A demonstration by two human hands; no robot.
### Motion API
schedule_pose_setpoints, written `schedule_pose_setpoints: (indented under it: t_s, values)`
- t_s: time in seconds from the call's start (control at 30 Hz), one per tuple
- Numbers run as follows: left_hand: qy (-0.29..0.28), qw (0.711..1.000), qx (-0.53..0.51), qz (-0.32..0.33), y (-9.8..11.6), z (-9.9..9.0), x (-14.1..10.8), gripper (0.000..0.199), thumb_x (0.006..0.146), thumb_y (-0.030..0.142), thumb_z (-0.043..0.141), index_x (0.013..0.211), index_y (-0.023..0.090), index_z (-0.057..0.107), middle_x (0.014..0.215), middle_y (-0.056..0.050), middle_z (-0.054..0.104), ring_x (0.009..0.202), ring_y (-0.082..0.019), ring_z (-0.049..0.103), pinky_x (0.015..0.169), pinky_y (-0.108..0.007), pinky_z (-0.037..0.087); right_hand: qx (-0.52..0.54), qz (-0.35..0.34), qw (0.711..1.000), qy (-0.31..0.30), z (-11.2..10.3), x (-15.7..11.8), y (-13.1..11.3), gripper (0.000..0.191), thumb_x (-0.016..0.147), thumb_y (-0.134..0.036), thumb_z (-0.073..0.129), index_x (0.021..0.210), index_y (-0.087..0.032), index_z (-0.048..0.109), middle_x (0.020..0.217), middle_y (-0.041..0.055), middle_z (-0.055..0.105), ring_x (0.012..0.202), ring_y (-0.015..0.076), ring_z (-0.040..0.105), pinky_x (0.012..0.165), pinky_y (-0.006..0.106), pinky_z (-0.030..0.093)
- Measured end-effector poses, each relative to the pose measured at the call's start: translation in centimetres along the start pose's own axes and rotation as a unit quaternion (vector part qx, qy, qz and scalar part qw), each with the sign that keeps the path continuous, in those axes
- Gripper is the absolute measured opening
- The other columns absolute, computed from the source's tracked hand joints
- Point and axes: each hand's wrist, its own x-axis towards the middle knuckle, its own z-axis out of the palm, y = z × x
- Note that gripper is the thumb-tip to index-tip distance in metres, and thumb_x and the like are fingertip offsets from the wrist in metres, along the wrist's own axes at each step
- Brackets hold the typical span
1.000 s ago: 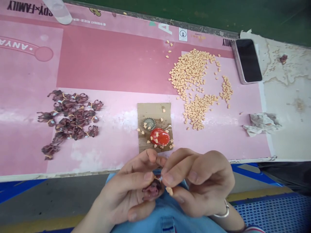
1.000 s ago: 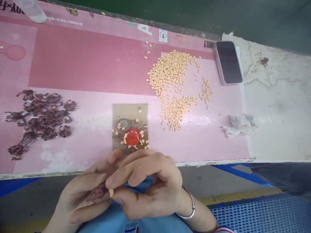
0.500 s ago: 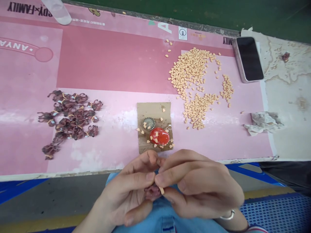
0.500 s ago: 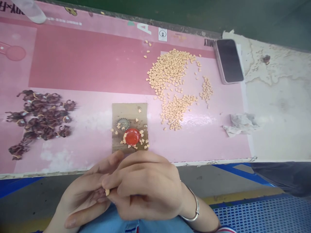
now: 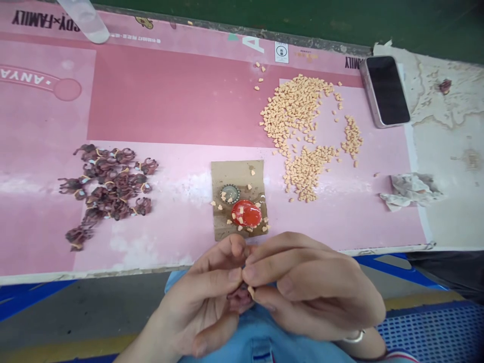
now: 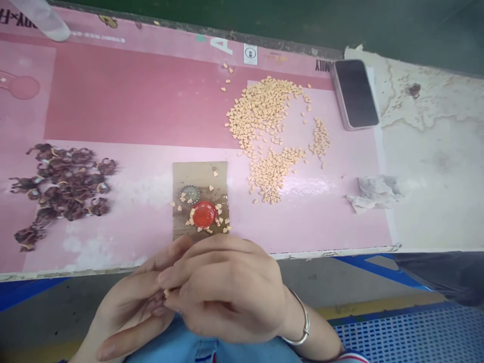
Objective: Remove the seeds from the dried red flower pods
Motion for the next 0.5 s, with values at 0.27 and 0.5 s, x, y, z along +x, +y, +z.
schedule_pose_setpoints:
  t_s: [0.27, 0.5]
  values:
    - [-0.003, 0.999, 0.033, 0.021, -0.17, 0.4, 0.18, 0.016, 0.097, 0.017, 0.076, 0.103, 0.019, 0.062, 0.081, 0.003, 0.073, 0.049, -0.006, 0.066, 0.042, -0.007, 0.053, 0.076, 0.018, 0.996, 0.043, 0.17, 0.18, 0.13, 0.055, 0.093, -0.006, 0.078, 0.141, -0.029, 0.063, 0.111, 0.0038, 0.083, 0.101, 0.0172, 0.083, 0.093, 0.026, 0.071]
    - [0.072, 0.992, 0.088, 0.049, -0.61, 0.9, 0.75, 0.028, 0.089, 0.026, 0.087, 0.094, 0.019, 0.061, 0.086, 0.002, 0.071, 0.041, -0.005, 0.061, 0.033, -0.01, 0.041, 0.14, 0.049, 0.989, 0.018, 0.31, 0.69, 0.6, 0.055, 0.093, -0.002, 0.072, 0.137, -0.034, 0.06, 0.112, 0.0018, 0.082, 0.104, 0.0153, 0.081, 0.074, 0.021, 0.069]
